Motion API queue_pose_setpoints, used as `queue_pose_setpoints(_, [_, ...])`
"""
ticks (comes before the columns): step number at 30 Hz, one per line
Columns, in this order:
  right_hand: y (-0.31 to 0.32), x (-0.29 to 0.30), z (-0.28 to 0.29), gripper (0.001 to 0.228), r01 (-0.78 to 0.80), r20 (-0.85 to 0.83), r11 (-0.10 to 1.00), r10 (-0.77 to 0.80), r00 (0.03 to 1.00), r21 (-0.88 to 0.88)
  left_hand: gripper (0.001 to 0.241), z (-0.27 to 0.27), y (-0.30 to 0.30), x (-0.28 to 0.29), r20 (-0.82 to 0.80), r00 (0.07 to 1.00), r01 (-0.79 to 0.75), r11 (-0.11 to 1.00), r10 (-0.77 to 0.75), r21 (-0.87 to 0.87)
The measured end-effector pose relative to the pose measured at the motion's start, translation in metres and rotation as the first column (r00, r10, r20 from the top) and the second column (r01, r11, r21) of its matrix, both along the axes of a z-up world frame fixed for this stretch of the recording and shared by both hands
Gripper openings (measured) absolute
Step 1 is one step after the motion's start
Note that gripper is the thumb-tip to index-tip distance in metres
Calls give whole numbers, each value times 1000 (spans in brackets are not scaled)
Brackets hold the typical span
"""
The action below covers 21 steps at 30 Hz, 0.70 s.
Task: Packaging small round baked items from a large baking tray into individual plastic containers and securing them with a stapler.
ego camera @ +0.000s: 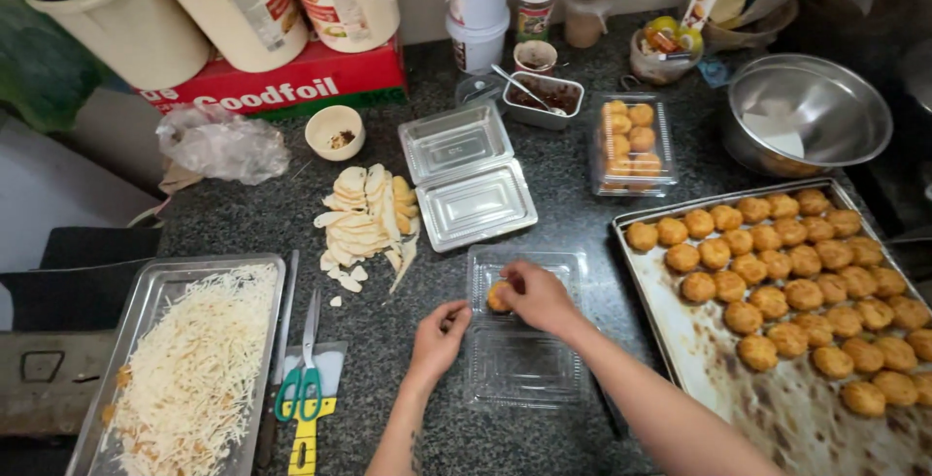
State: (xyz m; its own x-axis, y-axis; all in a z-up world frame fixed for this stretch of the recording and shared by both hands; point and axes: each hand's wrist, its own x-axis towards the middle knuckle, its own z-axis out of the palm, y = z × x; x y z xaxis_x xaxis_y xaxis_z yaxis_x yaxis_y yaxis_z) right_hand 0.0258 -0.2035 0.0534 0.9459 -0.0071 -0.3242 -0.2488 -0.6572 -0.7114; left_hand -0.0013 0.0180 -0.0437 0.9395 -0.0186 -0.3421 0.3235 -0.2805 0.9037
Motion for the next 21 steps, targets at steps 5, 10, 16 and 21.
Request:
queue_pose_setpoints(5, [15, 7, -23, 39, -17, -88, 999, 13, 996, -40, 35, 23, 0, -4, -21, 999, 27, 999, -27, -26])
queue_pose_setpoints(10, [13, 1, -3, 43, 50, -52, 998, -48, 998, 33, 35, 22, 3, -2, -18, 999, 37, 999, -37, -11])
queue_pose_setpoints(16, [-55, -8, 43, 32, 225, 302, 974, -224, 927, 32, 29, 11, -7, 7, -37, 999, -34, 999, 33, -23])
queue_pose_setpoints(21, [-152, -4, 29, 33, 425, 565, 882, -248, 787, -205, 29, 0, -13, 10, 28, 998, -60, 998, 60, 29])
